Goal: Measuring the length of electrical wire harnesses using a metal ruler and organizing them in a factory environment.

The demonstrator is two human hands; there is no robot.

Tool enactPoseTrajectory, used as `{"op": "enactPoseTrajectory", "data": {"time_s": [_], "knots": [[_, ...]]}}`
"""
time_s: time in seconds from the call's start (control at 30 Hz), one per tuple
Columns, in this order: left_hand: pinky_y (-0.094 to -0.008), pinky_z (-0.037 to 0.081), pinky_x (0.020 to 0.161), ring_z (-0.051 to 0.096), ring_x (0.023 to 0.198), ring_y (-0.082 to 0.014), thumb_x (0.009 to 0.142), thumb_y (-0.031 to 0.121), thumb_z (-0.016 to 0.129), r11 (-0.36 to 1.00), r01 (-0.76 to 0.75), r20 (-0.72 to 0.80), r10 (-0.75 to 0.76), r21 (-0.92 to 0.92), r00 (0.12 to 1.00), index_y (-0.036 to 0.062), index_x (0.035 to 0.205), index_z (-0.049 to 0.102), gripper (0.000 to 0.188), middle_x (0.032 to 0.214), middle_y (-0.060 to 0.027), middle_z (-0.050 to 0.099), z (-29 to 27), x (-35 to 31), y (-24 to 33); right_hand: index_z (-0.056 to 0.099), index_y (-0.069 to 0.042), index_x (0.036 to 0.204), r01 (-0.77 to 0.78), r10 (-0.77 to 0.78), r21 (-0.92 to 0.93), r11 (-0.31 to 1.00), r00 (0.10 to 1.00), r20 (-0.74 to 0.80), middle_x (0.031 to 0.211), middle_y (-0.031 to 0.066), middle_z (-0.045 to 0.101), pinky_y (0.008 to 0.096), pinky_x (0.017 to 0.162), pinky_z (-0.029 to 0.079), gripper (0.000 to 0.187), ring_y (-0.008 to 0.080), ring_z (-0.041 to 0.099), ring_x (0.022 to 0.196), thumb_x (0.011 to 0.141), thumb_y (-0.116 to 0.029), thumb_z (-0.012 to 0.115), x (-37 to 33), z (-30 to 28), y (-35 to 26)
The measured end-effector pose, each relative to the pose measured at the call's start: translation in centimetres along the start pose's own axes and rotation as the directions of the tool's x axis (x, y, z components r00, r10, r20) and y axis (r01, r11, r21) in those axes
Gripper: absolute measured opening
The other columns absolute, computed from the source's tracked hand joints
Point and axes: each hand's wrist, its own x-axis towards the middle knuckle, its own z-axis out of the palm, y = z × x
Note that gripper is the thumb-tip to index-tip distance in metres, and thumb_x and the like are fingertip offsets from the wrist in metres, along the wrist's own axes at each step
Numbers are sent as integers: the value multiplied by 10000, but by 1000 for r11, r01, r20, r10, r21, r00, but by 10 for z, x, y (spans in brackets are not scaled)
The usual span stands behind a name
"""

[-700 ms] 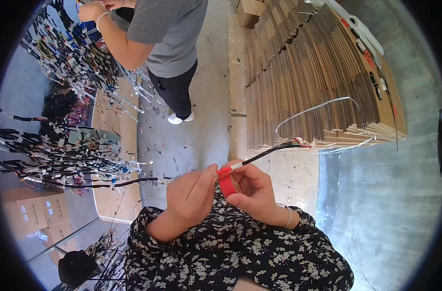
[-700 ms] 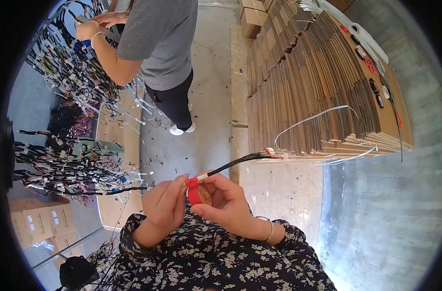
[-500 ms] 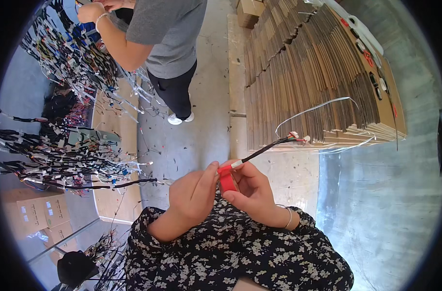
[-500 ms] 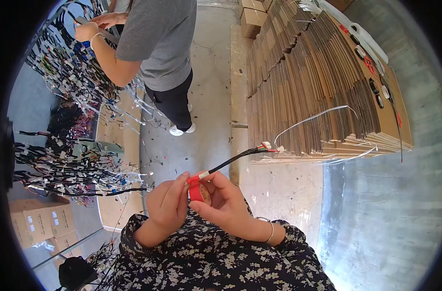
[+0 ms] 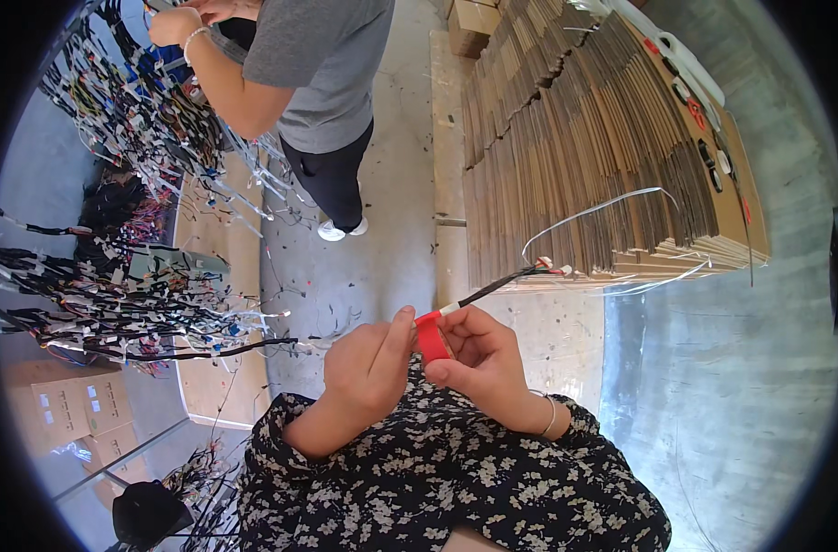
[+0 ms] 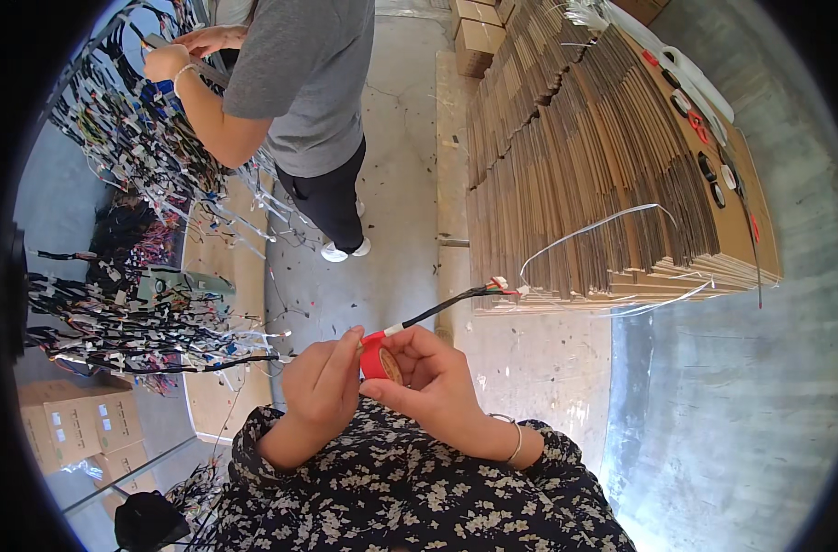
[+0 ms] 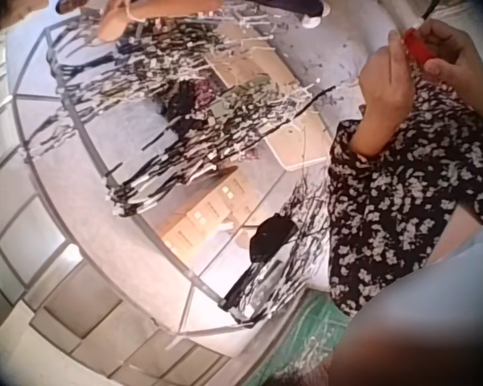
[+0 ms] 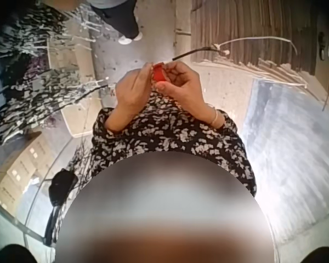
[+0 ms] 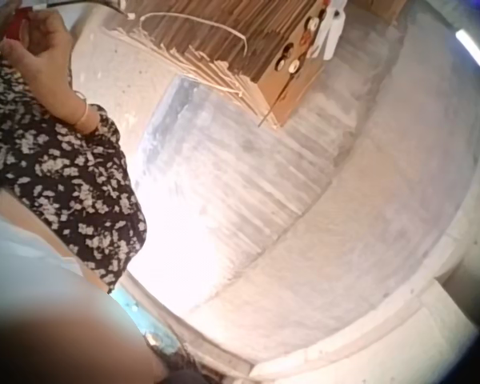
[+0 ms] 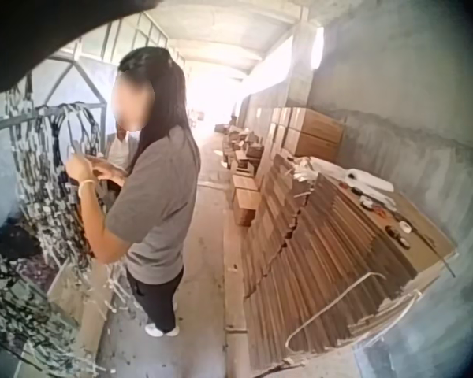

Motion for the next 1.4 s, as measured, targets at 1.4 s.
{"op": "enactPoseTrajectory", "data": {"time_s": [1.4], "knots": [[-313,316,512,464,560,-163,928,110,583,729,604,178,-580,-324,795,-8,813,601,166,634,-62,507,110,-5,-94,597,-8,814,95,-84,-35,995,968,236,696,51,605,287,612,451,207,145,580,666,930,-179,582,33,-62,-1]]}}
